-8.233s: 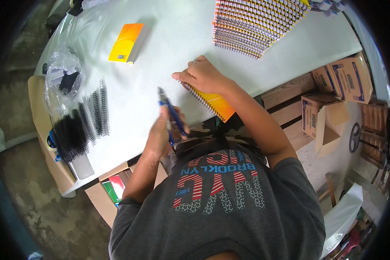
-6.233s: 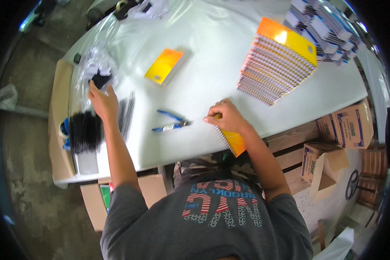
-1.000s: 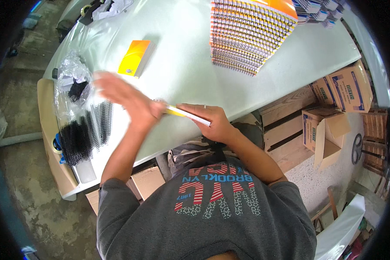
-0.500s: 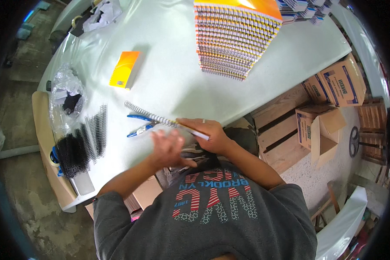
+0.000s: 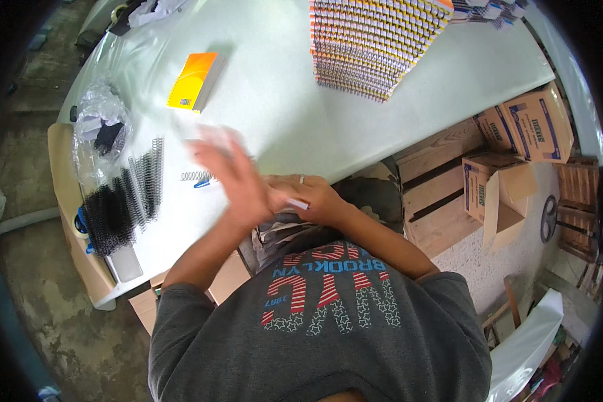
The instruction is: The person inserts a spiral coil into a notebook, trims the excess coil using pliers, and places the notebook onto a stack.
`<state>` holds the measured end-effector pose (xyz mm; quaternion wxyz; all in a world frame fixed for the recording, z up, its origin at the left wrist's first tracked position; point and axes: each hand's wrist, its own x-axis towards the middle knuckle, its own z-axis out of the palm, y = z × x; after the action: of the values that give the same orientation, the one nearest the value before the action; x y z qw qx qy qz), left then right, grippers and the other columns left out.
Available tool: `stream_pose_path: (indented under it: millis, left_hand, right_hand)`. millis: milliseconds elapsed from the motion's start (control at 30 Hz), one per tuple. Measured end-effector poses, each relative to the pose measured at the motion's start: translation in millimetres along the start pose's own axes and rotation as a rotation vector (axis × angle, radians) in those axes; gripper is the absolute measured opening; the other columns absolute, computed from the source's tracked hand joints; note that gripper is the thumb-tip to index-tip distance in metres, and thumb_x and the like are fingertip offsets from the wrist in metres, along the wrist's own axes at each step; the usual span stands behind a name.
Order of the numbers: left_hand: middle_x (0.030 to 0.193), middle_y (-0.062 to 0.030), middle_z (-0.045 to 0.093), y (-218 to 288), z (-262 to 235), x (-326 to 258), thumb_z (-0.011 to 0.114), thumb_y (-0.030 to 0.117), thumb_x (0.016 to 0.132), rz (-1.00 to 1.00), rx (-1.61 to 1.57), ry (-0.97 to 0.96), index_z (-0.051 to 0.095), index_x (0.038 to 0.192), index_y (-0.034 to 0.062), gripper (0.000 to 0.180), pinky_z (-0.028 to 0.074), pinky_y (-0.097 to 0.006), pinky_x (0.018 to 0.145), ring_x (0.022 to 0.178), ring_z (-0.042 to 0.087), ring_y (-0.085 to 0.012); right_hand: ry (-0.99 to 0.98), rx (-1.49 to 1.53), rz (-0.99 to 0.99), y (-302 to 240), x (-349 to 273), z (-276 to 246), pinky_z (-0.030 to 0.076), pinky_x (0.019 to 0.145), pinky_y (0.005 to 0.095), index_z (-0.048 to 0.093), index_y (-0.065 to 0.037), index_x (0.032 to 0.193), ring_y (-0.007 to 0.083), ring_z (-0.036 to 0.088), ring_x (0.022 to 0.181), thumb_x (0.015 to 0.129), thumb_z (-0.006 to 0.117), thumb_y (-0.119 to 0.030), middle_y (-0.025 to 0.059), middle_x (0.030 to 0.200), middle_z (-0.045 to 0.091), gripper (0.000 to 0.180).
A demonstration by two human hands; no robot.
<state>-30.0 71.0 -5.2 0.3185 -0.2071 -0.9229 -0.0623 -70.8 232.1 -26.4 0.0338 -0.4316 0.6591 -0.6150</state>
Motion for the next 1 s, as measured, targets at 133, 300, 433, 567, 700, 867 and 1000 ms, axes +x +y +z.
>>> stream_pose_path:
  millis: [133,300,433,567,700,867,1000]
  left_hand:
    - [0.128,-0.042,0.032,20.5,9.3,-41.3,0.039,0.075,0.075,0.088,-0.088,-0.098,0.03,0.124,-0.0246,0.112,0.021,-0.072,0.091,0.118,0.03,-0.0609]
    - [0.131,-0.0461,0.019,-12.7,1.4,23.0,0.045,0.077,0.07,-0.245,0.038,0.249,0.013,0.133,-0.0201,0.121,0.009,-0.071,0.096,0.125,0.014,-0.0607]
    - [0.137,-0.0438,-0.002,19.0,14.0,-44.8,0.042,0.077,0.073,0.009,-0.25,-0.262,0.001,0.136,-0.0161,0.119,0.001,-0.069,0.099,0.125,-0.009,-0.062]
    - [0.142,-0.0368,-0.007,-21.0,-17.2,26.0,0.041,0.082,0.068,-0.079,0.219,-0.012,0.002,0.139,-0.0113,0.123,-0.004,-0.066,0.1,0.132,-0.011,-0.0522]
    - [0.14,-0.0394,0.004,-8.2,8.9,18.8,0.037,0.08,0.071,-0.102,-0.149,0.084,0.016,0.133,-0.0169,0.117,-0.003,-0.069,0.098,0.13,0.0,-0.0568]
    - [0.133,-0.042,0.024,15.8,3.9,-37.9,0.045,0.076,0.071,-0.094,-0.138,-0.121,0.025,0.126,-0.0206,0.113,0.009,-0.068,0.098,0.125,0.018,-0.0593]
    - [0.111,-0.0168,0.054,-24.7,-23.3,43.6,0.063,0.056,0.072,-0.044,-0.188,-0.136,0.054,0.111,0.0041,0.065,0.034,-0.043,0.082,0.106,0.049,-0.0327]
  right_hand:
    - [-0.028,-0.015,0.109,-2.2,1.9,-1.5,0.049,0.081,0.035,0.054,-0.008,0.122,0.031,0.061,0.097,0.075,0.061,-0.008,0.0132,0.115,0.06,0.047]
    - [-0.047,0.02,0.143,-2.3,3.7,-1.0,0.049,0.079,0.0347,0.054,-0.011,0.122,0.0301,0.062,0.095,0.077,0.057,-0.005,0.012,0.113,0.061,0.045]
    - [0.084,0.078,0.165,-1.0,1.5,3.3,0.049,0.08,0.0341,0.055,-0.012,0.121,0.029,0.062,0.094,0.077,0.055,-0.001,0.0122,0.109,0.062,0.046]
    - [0.052,0.099,0.222,-1.3,-1.1,1.3,0.049,0.081,0.0325,0.057,-0.01,0.119,0.0306,0.062,0.095,0.078,0.058,-0.002,0.0138,0.108,0.063,0.043]
    - [0.101,0.076,0.237,-7.4,0.6,10.9,0.049,0.08,0.0312,0.057,-0.006,0.118,0.0292,0.063,0.095,0.081,0.059,-0.005,0.0164,0.107,0.063,0.037]
    - [0.186,0.159,0.281,-6.6,1.4,2.3,0.049,0.074,0.029,0.058,-0.005,0.116,0.0253,0.065,0.084,0.081,0.061,-0.005,0.0157,0.098,0.065,0.036]
    - [0.081,0.201,0.374,-7.1,5.6,-1.6,0.047,0.067,0.0287,0.062,-0.006,0.104,0.0212,0.061,0.072,0.082,0.059,-0.005,0.0143,0.091,0.066,0.022]
